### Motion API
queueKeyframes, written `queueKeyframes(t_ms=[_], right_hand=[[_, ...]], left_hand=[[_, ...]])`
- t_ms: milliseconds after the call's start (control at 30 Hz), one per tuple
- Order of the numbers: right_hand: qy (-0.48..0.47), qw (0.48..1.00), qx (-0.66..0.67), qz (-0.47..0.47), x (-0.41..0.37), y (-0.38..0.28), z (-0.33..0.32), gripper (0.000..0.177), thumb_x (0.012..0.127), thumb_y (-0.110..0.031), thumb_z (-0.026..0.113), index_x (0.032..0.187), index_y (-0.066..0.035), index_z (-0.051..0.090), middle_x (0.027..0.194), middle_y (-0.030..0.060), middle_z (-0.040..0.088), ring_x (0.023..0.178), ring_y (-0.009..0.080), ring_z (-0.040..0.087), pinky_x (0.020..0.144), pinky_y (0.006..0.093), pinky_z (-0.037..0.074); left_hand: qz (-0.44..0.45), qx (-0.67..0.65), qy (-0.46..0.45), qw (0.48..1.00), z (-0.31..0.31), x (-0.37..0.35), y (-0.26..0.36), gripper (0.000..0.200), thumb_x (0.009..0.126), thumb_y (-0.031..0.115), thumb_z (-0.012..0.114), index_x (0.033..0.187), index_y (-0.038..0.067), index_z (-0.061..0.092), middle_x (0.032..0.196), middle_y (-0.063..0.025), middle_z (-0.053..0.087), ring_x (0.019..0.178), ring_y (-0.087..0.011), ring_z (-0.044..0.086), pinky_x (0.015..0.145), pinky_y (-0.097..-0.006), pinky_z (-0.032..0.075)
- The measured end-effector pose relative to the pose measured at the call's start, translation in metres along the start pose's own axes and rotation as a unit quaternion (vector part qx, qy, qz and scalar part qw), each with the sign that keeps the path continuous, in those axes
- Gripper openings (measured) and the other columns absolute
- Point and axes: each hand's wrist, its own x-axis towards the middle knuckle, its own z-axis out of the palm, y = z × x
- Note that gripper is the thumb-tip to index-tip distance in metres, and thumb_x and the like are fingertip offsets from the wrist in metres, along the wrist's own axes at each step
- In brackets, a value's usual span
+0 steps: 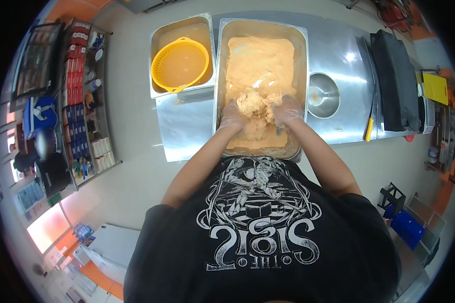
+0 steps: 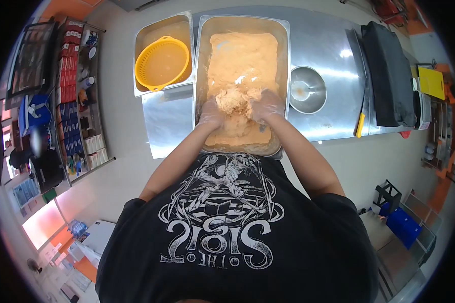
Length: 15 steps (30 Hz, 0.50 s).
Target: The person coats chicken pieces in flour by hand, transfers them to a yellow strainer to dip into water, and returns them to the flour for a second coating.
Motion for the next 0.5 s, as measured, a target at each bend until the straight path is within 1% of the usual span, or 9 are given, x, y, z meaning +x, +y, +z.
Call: queueKeyframes(t_ms=[100,167,300,333,367,400,433,467,500], right_hand=[[-0.005,0.994,-0.039,-0.099,-0.013,-0.019,-0.025,0.043,0.096,-0.035,0.053,0.121,-0.001,0.061,0.116,0.0268,0.064,0.111,0.0371,0.062,0.094,0.0432,0.049],[0.064,0.938,-0.147,-0.308,0.021,-0.011,-0.017,0.047,0.099,-0.04,0.045,0.114,0.001,0.063,0.113,0.0269,0.065,0.107,0.0376,0.063,0.093,0.0453,0.049],[0.081,0.963,-0.089,-0.242,0.109,0.011,0.042,0.05,0.1,-0.044,0.042,0.117,-0.002,0.062,0.117,0.0246,0.064,0.105,0.0365,0.063,0.093,0.0458,0.049],[0.063,0.934,-0.085,-0.341,0.121,0.015,0.061,0.054,0.1,-0.048,0.04,0.117,-0.002,0.062,0.116,0.0234,0.065,0.105,0.0362,0.063,0.093,0.0454,0.049],[0.043,0.895,-0.081,-0.437,0.127,0.016,0.071,0.058,0.1,-0.052,0.037,0.117,-0.003,0.062,0.116,0.0221,0.065,0.104,0.0358,0.063,0.092,0.045,0.048],[0.047,0.897,-0.075,-0.434,0.108,0.007,0.066,0.058,0.1,-0.052,0.037,0.117,-0.003,0.062,0.116,0.0221,0.065,0.104,0.0358,0.063,0.092,0.045,0.048],[-0.046,0.929,0.009,-0.366,0.083,0.002,0.065,0.061,0.1,-0.056,0.036,0.119,-0.004,0.062,0.118,0.0206,0.065,0.106,0.0351,0.063,0.093,0.044,0.048],[-0.141,0.942,0.091,-0.291,0.058,0.0,0.066,0.065,0.099,-0.059,0.034,0.121,-0.005,0.062,0.12,0.0191,0.065,0.108,0.0343,0.062,0.094,0.043,0.048],[-0.139,0.944,0.093,-0.286,0.047,0.008,0.077,0.065,0.099,-0.059,0.034,0.121,-0.005,0.062,0.12,0.0191,0.065,0.108,0.0343,0.062,0.094,0.043,0.048]], left_hand=[[0.018,-0.017,0.013,1.0,-0.048,-0.02,0.028,0.06,0.077,0.022,0.077,0.125,-0.001,0.051,0.12,-0.0302,0.06,0.112,-0.0443,0.059,0.097,-0.0462,0.048],[0.051,0.008,-0.042,0.998,-0.067,-0.029,0.041,0.062,0.077,0.026,0.079,0.126,-0.001,0.053,0.114,-0.0276,0.064,0.108,-0.042,0.062,0.094,-0.0454,0.049],[0.185,0.011,-0.146,0.972,-0.097,-0.043,0.057,0.061,0.074,0.037,0.082,0.117,0.001,0.059,0.106,-0.0242,0.067,0.1,-0.0392,0.065,0.088,-0.0449,0.051],[0.19,0.018,-0.147,0.97,-0.097,-0.038,0.057,0.061,0.074,0.037,0.082,0.117,0.001,0.059,0.106,-0.0242,0.067,0.1,-0.0392,0.065,0.088,-0.0449,0.051],[0.129,-0.024,-0.152,0.98,-0.094,-0.034,0.053,0.052,0.078,0.036,0.079,0.113,0.002,0.06,0.104,-0.0242,0.067,0.099,-0.0398,0.065,0.086,-0.0454,0.051],[0.065,-0.066,-0.155,0.984,-0.091,-0.029,0.05,0.045,0.082,0.036,0.075,0.109,0.002,0.061,0.103,-0.0241,0.067,0.097,-0.0404,0.065,0.083,-0.0458,0.052],[0.069,-0.061,-0.159,0.983,-0.088,-0.022,0.048,0.045,0.082,0.036,0.075,0.109,0.002,0.061,0.103,-0.0241,0.067,0.097,-0.0404,0.065,0.083,-0.0458,0.052],[0.066,-0.085,-0.081,0.991,-0.084,-0.013,0.047,0.041,0.086,0.035,0.071,0.107,0.001,0.061,0.102,-0.0245,0.067,0.098,-0.0406,0.064,0.084,-0.0459,0.051],[0.063,-0.112,-0.003,0.992,-0.08,-0.006,0.048,0.039,0.09,0.034,0.066,0.105,-0.001,0.062,0.101,-0.0248,0.067,0.099,-0.0409,0.064,0.085,-0.0461,0.05]])
